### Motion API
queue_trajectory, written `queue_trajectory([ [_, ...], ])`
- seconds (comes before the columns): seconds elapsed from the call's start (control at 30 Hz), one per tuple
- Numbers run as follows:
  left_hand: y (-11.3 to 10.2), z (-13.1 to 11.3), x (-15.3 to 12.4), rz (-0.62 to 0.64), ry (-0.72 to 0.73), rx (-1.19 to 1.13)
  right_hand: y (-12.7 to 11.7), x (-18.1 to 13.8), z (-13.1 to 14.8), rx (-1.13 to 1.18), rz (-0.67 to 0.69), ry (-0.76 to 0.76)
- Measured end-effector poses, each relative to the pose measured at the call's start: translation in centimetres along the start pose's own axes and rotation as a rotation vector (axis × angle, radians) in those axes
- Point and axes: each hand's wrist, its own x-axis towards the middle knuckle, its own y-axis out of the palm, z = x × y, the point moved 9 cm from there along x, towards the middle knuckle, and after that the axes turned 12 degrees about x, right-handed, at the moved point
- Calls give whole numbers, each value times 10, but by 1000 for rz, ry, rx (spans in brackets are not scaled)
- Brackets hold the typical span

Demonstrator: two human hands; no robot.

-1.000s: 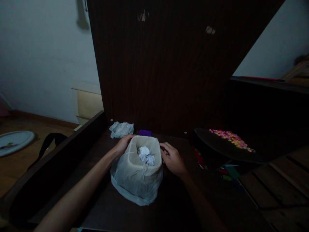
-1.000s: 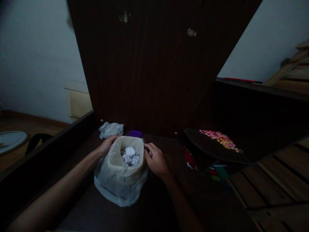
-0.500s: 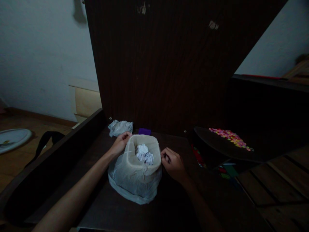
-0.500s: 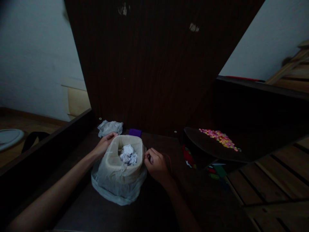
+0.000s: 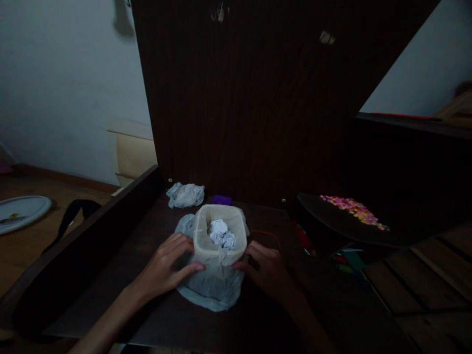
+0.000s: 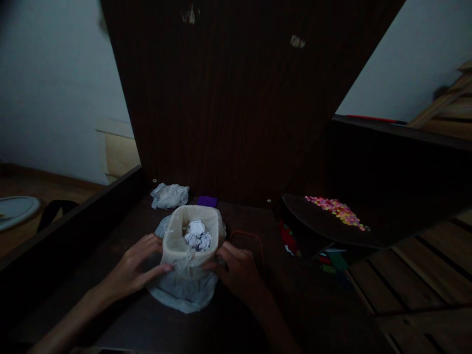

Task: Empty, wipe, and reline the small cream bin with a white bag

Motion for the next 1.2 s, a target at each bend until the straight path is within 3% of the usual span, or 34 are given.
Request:
queue_trajectory([
  [0.13, 6, -7, -9, 5, 54, 38, 9, 1, -2, 42, 34, -14],
  [0.47, 9, 22, -23, 65, 17, 179, 14, -7, -18, -24, 109, 24],
  [0.63, -6, 26, -14, 87, -31, 193, -21, -12, -50, 1, 114, 156],
  [0.73, -24, 30, -3, 15, -99, 157, -41, -22, -91, -18, 168, 325],
  [0.87, -26, 27, 17, 13, -147, 87, -27, -47, -138, -41, 445, 568],
  [0.93, -18, 20, 29, 66, -135, 62, -21, -54, -145, -67, 520, 611],
  [1.07, -11, 0, 63, 122, -46, 29, -23, -57, -146, -153, 527, 644],
  [1.13, -3, -10, 85, 213, 8, -10, -25, -58, -147, -162, 525, 658],
  [1.2, 17, -21, 103, 415, 68, -26, -26, -59, -148, -139, 502, 642],
])
